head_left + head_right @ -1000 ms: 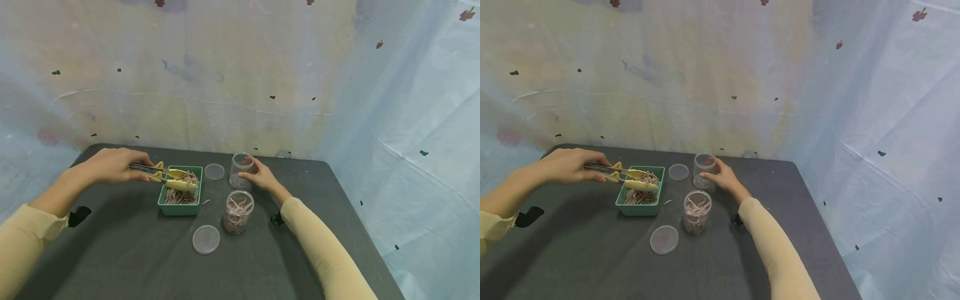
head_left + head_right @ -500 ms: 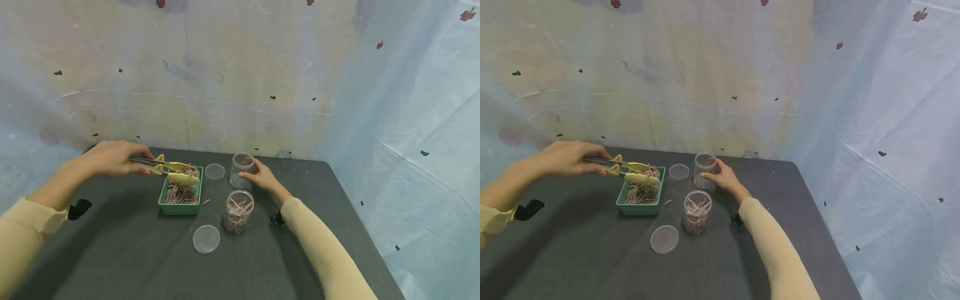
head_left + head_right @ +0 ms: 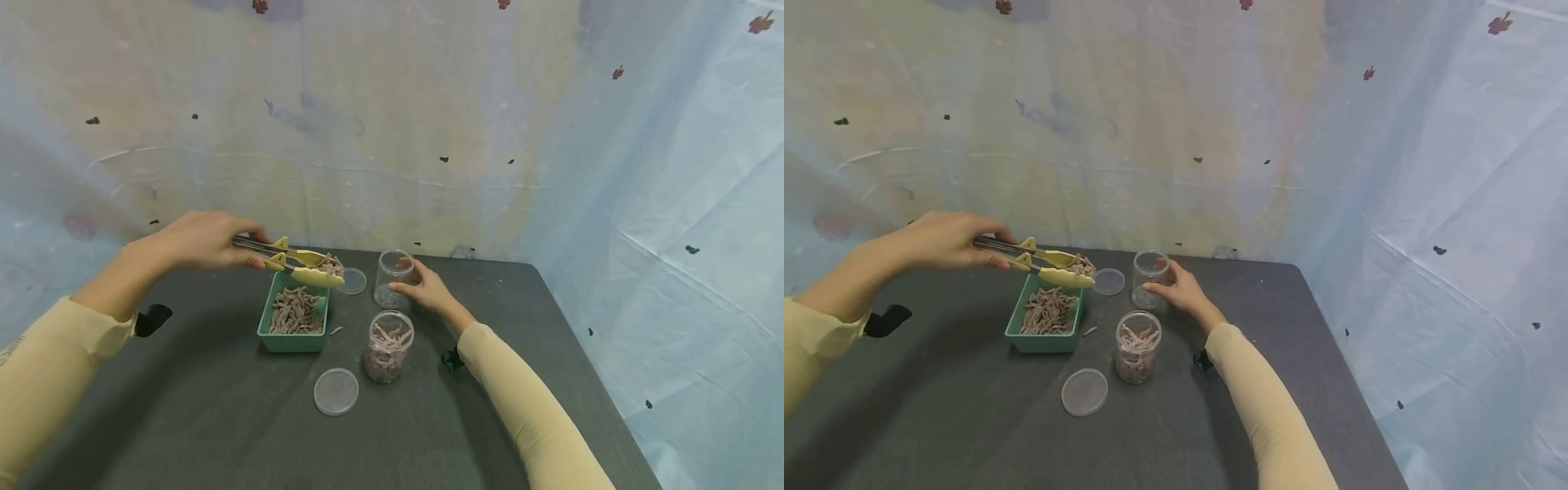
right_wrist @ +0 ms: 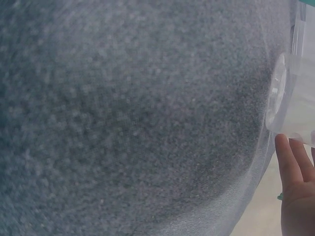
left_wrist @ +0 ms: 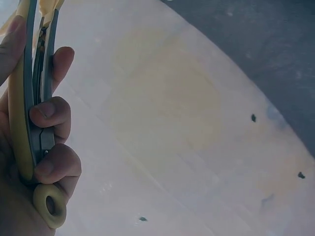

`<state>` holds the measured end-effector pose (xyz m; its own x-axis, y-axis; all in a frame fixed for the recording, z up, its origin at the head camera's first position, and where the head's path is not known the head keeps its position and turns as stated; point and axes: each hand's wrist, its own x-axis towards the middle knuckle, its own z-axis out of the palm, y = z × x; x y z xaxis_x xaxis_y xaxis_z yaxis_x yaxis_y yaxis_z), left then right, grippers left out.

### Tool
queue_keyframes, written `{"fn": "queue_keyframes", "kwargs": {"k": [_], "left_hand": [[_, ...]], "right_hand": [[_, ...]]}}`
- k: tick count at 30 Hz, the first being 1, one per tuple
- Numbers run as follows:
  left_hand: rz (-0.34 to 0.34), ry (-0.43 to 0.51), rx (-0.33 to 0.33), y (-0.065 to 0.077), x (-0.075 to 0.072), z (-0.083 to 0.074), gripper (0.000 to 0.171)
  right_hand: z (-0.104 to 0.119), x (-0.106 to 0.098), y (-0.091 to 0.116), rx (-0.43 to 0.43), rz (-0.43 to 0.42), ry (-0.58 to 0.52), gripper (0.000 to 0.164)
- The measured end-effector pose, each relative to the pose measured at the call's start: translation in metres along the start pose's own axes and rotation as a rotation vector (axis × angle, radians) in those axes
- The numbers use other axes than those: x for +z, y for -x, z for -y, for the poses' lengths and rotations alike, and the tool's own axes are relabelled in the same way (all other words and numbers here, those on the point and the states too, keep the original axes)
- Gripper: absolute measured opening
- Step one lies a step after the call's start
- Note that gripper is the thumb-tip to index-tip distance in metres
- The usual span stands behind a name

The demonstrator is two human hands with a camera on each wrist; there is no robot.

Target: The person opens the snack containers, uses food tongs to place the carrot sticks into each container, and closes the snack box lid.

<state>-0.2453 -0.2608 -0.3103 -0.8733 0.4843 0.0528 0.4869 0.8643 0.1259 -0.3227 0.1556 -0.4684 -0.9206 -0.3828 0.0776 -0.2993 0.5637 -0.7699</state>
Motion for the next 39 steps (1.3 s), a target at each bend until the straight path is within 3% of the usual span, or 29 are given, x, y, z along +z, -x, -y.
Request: {"fn": "queue_keyframes", "kwargs": {"k": [10, 18, 29, 39], "left_hand": [[-0.008, 0.023, 0.047, -0.031, -0.012, -0.02, 0.033], [-0.002, 0.061, 0.081, -0.06, -0.013, -0.033, 0.037], [0.011, 0.085, 0.074, -0.093, -0.005, -0.045, 0.042], [0.0, 0.165, 0.069, -0.11, 0.013, -0.049, 0.041]], "right_hand": [[0.0, 0.002, 0.001, 0.018, -0.011, -0.001, 0.065], [0.001, 0.005, 0.003, 0.025, -0.018, 0.004, 0.065], [0.006, 0.011, 0.0, 0.015, 0.01, -0.04, 0.059], [0.008, 0.014, 0.0, 0.035, 0.002, -0.033, 0.06]]}}
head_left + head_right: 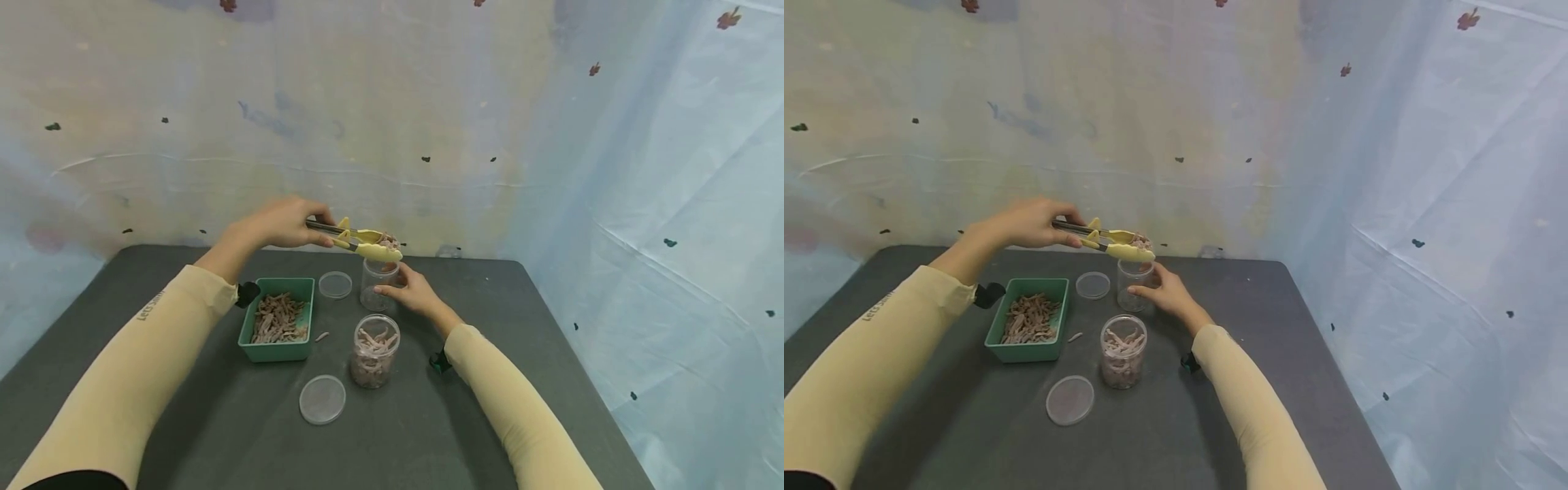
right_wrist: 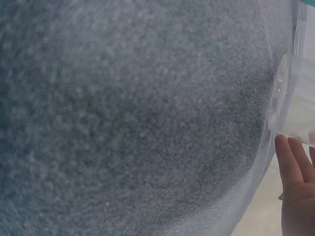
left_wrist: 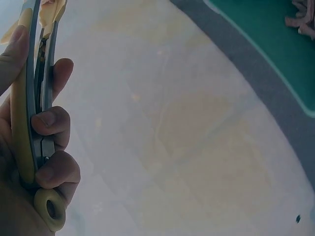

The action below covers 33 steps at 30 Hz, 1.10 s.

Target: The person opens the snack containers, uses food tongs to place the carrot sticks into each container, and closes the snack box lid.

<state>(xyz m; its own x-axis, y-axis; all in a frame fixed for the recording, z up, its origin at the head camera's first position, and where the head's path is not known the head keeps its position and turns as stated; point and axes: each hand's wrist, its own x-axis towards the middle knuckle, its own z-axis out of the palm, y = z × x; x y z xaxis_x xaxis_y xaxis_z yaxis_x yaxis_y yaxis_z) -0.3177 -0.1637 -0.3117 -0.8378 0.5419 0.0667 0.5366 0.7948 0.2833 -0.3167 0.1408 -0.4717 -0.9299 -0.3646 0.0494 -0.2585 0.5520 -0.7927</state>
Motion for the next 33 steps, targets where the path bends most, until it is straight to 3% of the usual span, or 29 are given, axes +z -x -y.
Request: {"fn": "queue_keyframes", "kwargs": {"k": [11, 33], "left_hand": [[0.033, 0.071, -0.011, -0.003, 0.018, 0.011, 0.039], [0.048, 0.077, -0.04, 0.003, 0.016, 0.02, 0.042]], "right_hand": [[0.002, 0.002, 0.001, 0.019, 0.005, 0.008, 0.076], [0.007, 0.005, -0.001, 0.004, 0.019, 0.027, 0.069]]}}
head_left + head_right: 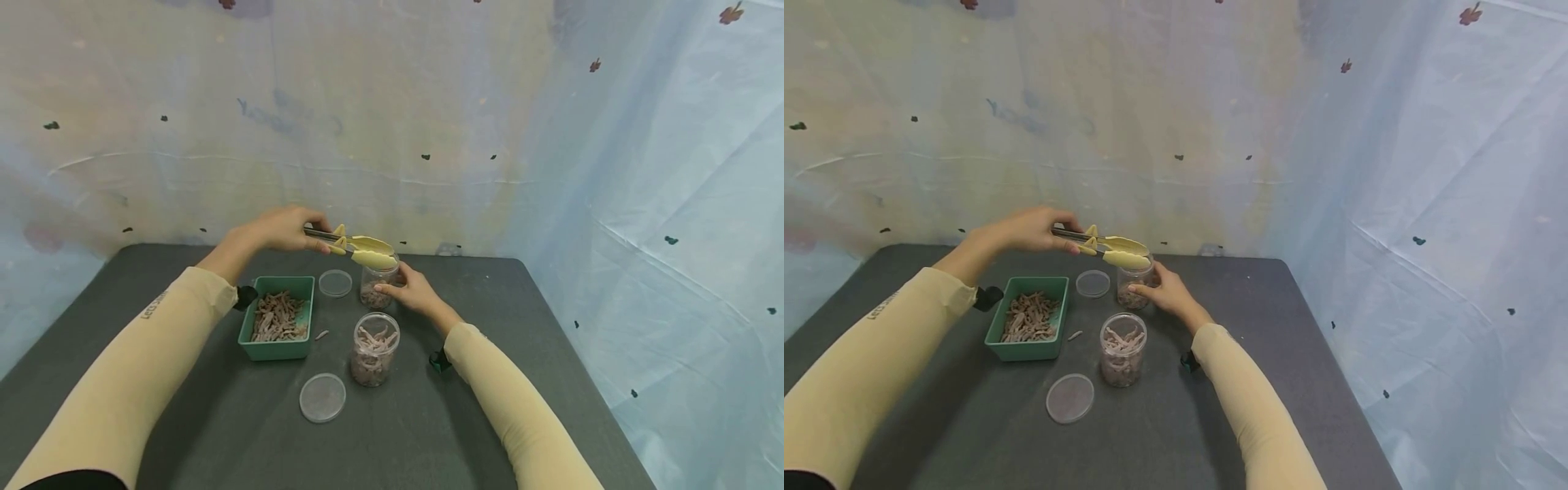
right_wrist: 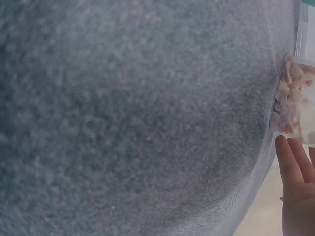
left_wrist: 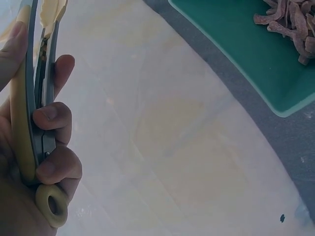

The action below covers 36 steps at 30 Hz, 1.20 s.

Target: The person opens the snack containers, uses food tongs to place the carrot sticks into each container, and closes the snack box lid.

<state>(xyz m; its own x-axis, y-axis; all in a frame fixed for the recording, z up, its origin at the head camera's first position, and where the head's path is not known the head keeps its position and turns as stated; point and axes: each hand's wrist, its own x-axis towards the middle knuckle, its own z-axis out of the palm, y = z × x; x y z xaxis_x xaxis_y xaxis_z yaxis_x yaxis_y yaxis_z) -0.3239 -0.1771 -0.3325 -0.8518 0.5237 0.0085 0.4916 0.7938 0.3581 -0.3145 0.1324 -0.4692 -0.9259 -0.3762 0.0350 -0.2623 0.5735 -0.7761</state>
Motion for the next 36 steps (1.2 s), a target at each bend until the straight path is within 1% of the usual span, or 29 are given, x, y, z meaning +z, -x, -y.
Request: {"fn": "queue_keyframes", "kwargs": {"k": [4, 6, 9, 12, 14, 17, 22, 27, 31, 36], "left_hand": [[-0.015, 0.003, 0.016, 0.007, -0.001, 0.002, 0.044], [-0.028, 0.008, 0.026, 0.014, -0.003, 0.003, 0.045], [-0.047, 0.013, 0.028, 0.028, -0.007, 0.005, 0.047], [-0.051, -0.005, 0.026, 0.046, -0.013, 0.009, 0.048], [-0.041, -0.027, 0.036, 0.057, -0.018, 0.012, 0.05], [-0.021, -0.093, 0.023, 0.075, -0.024, 0.018, 0.054], [0.011, -0.186, -0.02, 0.105, -0.031, 0.025, 0.065], [0.062, -0.244, -0.038, 0.127, -0.033, 0.034, 0.077], [0.1, -0.288, -0.074, 0.137, -0.032, 0.04, 0.085], [0.115, -0.332, -0.103, 0.143, -0.032, 0.041, 0.089]], "right_hand": [[-0.001, 0.001, -0.001, 0.004, 0.007, -0.009, 0.067], [-0.002, 0.001, -0.002, 0.007, 0.01, -0.004, 0.067], [-0.005, 0.002, -0.002, -0.001, 0.011, -0.005, 0.066], [-0.005, 0.003, -0.003, -0.015, 0.01, -0.011, 0.065], [-0.005, 0.003, -0.003, -0.018, 0.007, -0.013, 0.065], [-0.005, 0.002, -0.003, -0.018, 0.005, -0.007, 0.067], [-0.006, -0.001, -0.004, -0.025, 0.016, -0.006, 0.068], [-0.008, -0.006, -0.002, -0.021, 0.024, -0.029, 0.068], [-0.013, -0.009, 0.0, -0.004, 0.026, -0.062, 0.07], [-0.016, -0.013, 0.0, 0.014, 0.029, -0.072, 0.077]]}}
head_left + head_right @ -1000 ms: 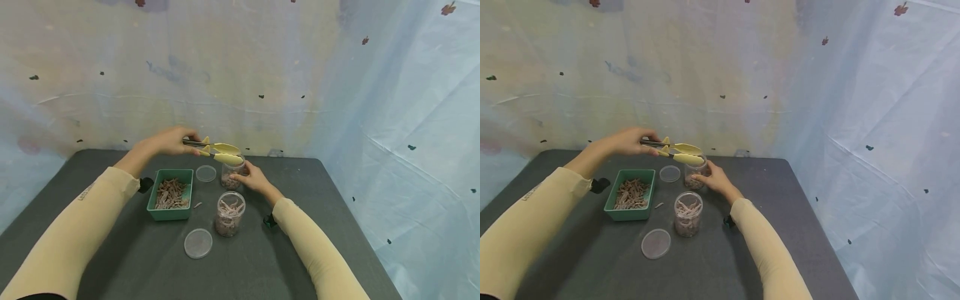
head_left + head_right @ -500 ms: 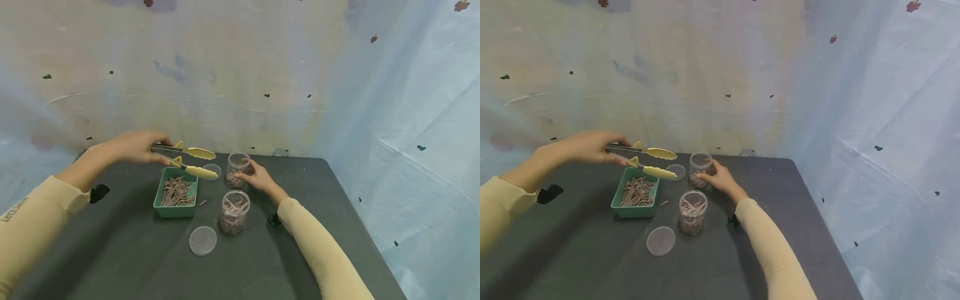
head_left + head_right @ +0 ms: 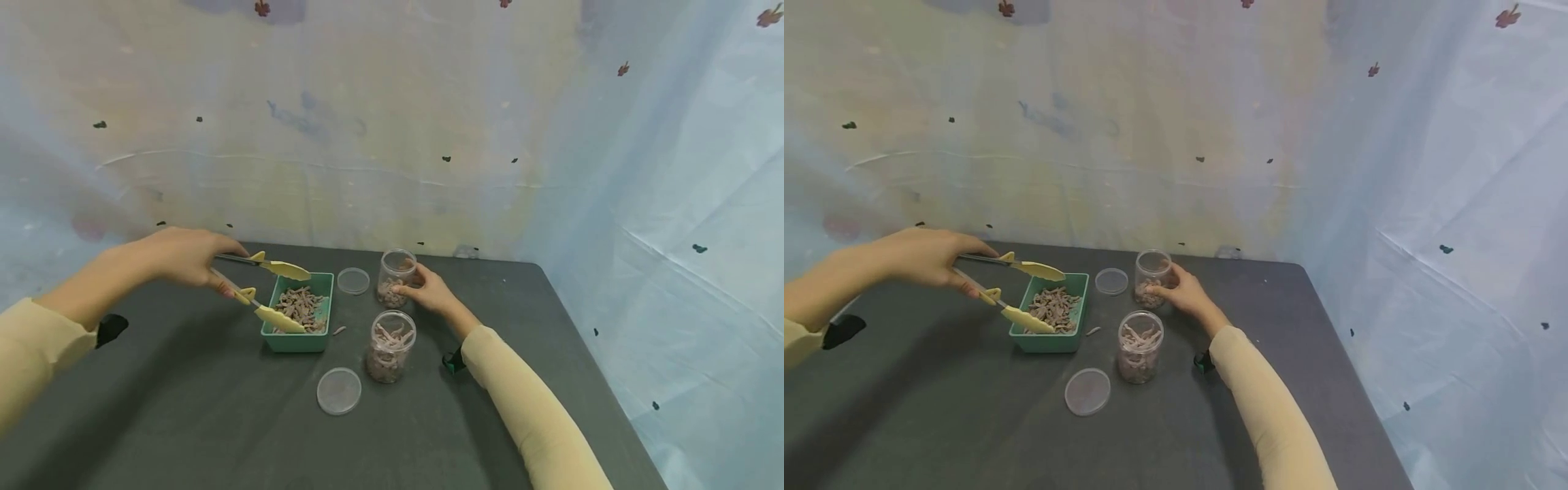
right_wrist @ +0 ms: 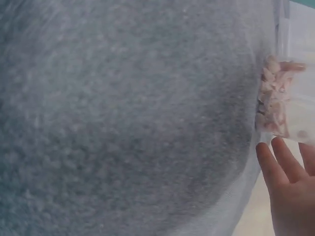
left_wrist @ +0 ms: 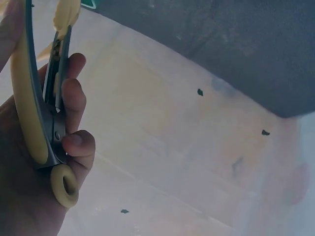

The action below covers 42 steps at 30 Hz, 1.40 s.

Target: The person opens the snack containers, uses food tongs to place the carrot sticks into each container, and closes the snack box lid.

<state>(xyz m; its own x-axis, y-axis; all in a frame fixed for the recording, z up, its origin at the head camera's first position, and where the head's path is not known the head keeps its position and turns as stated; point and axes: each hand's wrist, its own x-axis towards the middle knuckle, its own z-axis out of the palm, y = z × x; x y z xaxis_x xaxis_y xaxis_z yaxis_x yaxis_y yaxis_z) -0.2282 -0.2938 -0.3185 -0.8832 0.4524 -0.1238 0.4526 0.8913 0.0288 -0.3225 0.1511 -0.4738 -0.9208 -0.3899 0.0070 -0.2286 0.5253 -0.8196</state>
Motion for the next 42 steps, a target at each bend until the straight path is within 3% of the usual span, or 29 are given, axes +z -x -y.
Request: {"fn": "queue_keyframes", "kwargs": {"k": [7, 17, 28, 34, 42], "left_hand": [[0.02, -0.068, -0.001, -0.003, -0.006, -0.008, 0.086], [0.099, -0.134, 0.014, -0.02, -0.006, -0.026, 0.085], [0.159, -0.069, 0.011, -0.03, 0.01, -0.024, 0.087], [0.144, -0.026, 0.006, -0.028, 0.016, -0.023, 0.084], [0.086, -0.009, 0.057, -0.024, 0.022, -0.016, 0.068]], "right_hand": [[0.011, -0.006, 0.003, -0.005, -0.083, 0.02, 0.098], [0.017, -0.004, 0.004, -0.071, -0.089, 0.011, 0.08], [0.019, -0.006, 0.007, -0.08, -0.095, 0.033, 0.078], [0.02, -0.006, 0.007, -0.091, -0.082, 0.075, 0.078], [0.019, -0.006, 0.003, -0.097, -0.076, 0.09, 0.077]]}}
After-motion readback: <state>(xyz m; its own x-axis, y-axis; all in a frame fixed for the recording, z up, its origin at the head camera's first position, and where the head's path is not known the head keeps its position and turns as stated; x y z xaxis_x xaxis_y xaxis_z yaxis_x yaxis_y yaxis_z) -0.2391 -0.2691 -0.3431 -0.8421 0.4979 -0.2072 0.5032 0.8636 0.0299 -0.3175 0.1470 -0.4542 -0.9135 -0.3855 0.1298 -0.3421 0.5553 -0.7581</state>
